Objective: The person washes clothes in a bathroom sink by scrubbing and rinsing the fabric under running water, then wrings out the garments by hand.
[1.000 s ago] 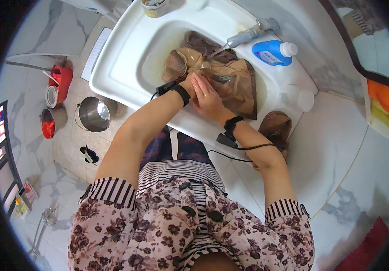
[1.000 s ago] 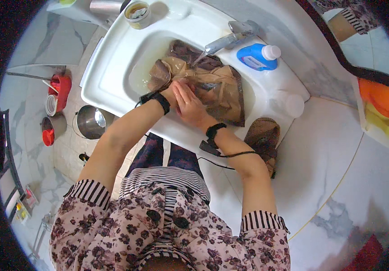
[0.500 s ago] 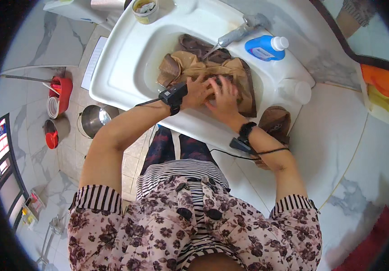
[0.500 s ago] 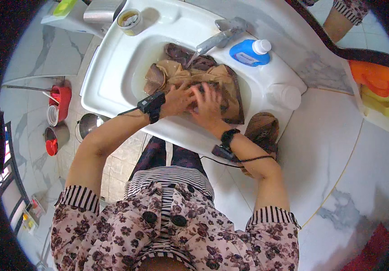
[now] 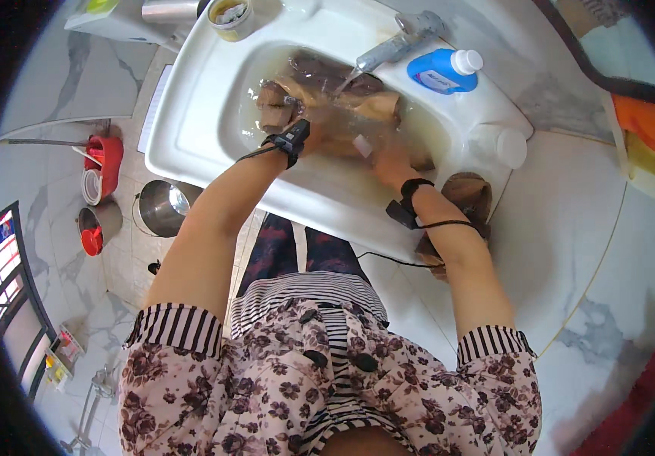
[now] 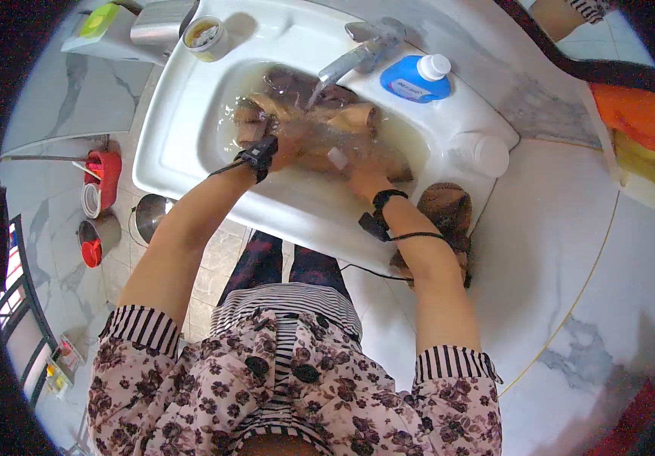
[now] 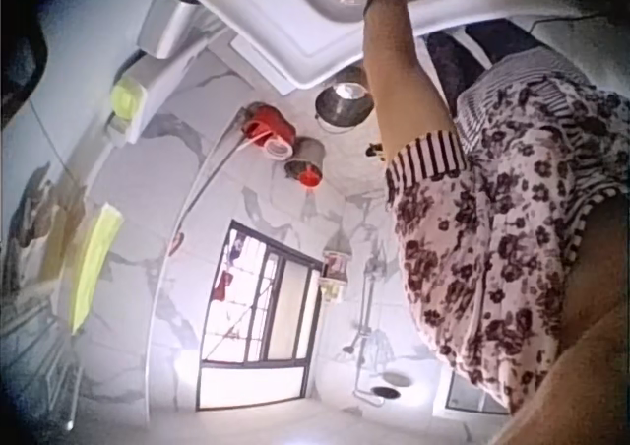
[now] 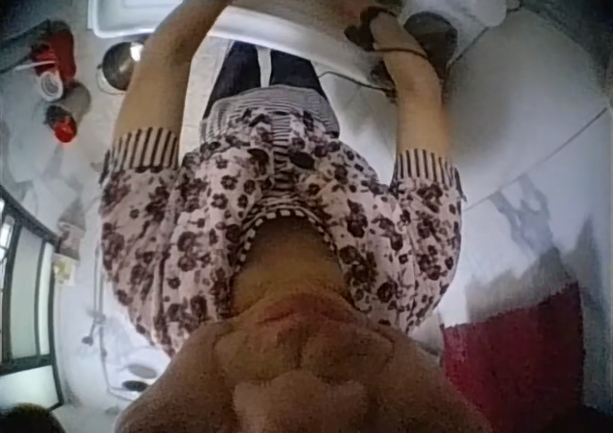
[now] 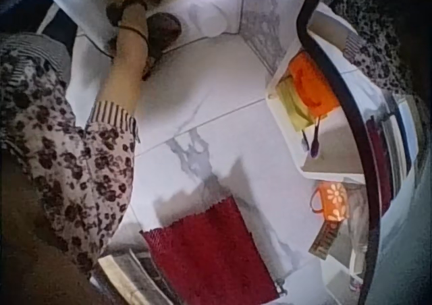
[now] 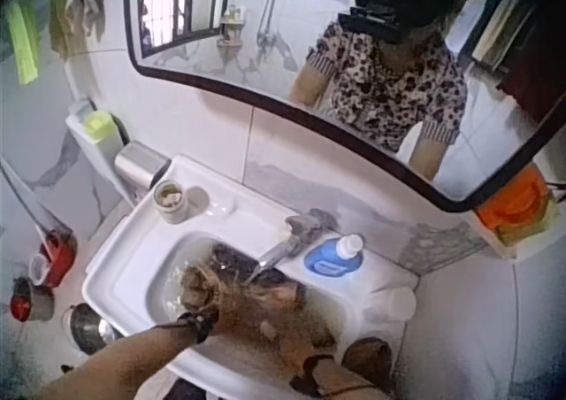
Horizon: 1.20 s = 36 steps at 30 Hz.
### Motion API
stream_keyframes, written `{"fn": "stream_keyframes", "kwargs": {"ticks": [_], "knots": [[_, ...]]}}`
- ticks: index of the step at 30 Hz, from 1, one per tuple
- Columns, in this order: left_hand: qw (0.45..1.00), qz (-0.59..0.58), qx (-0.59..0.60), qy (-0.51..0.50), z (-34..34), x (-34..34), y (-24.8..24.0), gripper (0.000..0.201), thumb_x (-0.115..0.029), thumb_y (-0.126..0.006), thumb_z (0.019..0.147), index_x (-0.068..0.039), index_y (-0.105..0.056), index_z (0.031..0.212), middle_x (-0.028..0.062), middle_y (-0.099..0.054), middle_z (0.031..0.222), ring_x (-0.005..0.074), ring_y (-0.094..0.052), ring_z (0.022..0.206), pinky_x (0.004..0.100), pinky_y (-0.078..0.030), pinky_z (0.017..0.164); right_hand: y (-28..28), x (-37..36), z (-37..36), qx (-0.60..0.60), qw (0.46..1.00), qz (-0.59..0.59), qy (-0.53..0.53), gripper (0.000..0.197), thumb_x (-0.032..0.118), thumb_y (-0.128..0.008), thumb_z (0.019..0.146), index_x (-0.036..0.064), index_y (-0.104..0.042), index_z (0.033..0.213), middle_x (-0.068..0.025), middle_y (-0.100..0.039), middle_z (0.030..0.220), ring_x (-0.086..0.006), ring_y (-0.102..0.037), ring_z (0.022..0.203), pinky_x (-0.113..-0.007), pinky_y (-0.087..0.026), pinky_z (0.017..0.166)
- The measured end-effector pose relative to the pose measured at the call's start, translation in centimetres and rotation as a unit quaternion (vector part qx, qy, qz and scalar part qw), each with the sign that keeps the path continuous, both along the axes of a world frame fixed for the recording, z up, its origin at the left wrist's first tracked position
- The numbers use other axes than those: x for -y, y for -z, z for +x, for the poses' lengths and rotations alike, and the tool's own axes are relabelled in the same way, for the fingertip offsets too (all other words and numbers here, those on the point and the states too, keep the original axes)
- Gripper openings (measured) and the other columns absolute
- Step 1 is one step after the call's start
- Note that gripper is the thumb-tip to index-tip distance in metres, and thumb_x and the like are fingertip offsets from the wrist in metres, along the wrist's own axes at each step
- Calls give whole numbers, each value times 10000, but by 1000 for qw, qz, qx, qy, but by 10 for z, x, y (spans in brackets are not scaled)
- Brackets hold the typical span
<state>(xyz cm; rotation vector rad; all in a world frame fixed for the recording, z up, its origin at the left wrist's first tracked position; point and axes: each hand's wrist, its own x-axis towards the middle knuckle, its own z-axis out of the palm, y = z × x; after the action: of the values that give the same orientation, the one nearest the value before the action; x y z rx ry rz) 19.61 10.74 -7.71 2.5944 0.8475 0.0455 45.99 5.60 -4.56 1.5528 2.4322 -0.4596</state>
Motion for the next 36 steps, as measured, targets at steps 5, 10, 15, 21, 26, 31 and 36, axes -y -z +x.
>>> {"fn": "stream_keyframes", "kwargs": {"ticks": [5, 10, 15, 21, 26, 31, 36], "knots": [[988, 118, 99, 18, -9, -12, 18, 495, -364, -631, 781, -150, -559, 1221, 141, -496, 1271, 407, -476, 1147, 534, -445, 857, -19, -17, -9, 73, 991, -83, -78, 564, 189, -662, 759, 24, -473, 1264, -224, -362, 1322, -434, -472, 1117, -552, -408, 909], [979, -161, -84, -94, 42, 0, -36, 433, -314, -625, 780, -31, -576, 1105, 186, -614, 1010, 376, -585, 961, 454, -478, 791, -14, -9, 35, -81, 996, -39, 24, 433, 65, -617, 731, 30, -532, 1154, -245, -481, 1185, -422, -553, 999, -494, -472, 841], [966, -137, 90, -201, 66, 48, -69, 382, -184, -619, 781, 25, -534, 1089, 201, -614, 894, 408, -598, 854, 456, -480, 747, -49, -10, -19, -225, 962, 125, 95, 126, -7, -550, 713, 7, -615, 820, -240, -609, 829, -390, -605, 858, -445, -494, 774], [936, -79, -10, -343, 79, 55, -34, 379, -233, -681, 746, -10, -584, 1036, 223, -608, 980, 347, -600, 960, 434, -483, 772, -63, -20, -33, -319, 935, -15, 156, 190, 26, -486, 701, -54, -617, 813, -207, -650, 729, -374, -609, 664, -419, -479, 667], [841, -276, 230, -405, 35, 27, -10, 378, -62, -618, 755, -66, -592, 1133, 204, -549, 1168, 365, -540, 1067, 420, -458, 878, -59, -51, -14, -451, 785, -225, 361, 270, 194, -557, 798, -39, -643, 904, -76, -623, 726, -173, -590, 680, -327, -473, 638], [946, 34, 162, -278, -8, 8, -29, 472, 30, -616, 687, -80, -607, 1146, 173, -572, 1186, 336, -555, 1070, 363, -466, 904, -101, -74, -4, -305, 902, -292, 95, 520, 266, -755, 716, -55, -559, 1075, -93, -631, 874, -183, -608, 821, -323, -491, 759], [927, -121, 155, -319, -16, -8, -74, 287, -109, -645, 797, -61, -646, 1079, 220, -638, 828, 350, -630, 781, 392, -505, 740, -117, -83, 15, 7, 996, -90, -7, 330, 203, -748, 710, 0, -641, 947, -201, -637, 923, -361, -624, 846, -422, -488, 745]]}}
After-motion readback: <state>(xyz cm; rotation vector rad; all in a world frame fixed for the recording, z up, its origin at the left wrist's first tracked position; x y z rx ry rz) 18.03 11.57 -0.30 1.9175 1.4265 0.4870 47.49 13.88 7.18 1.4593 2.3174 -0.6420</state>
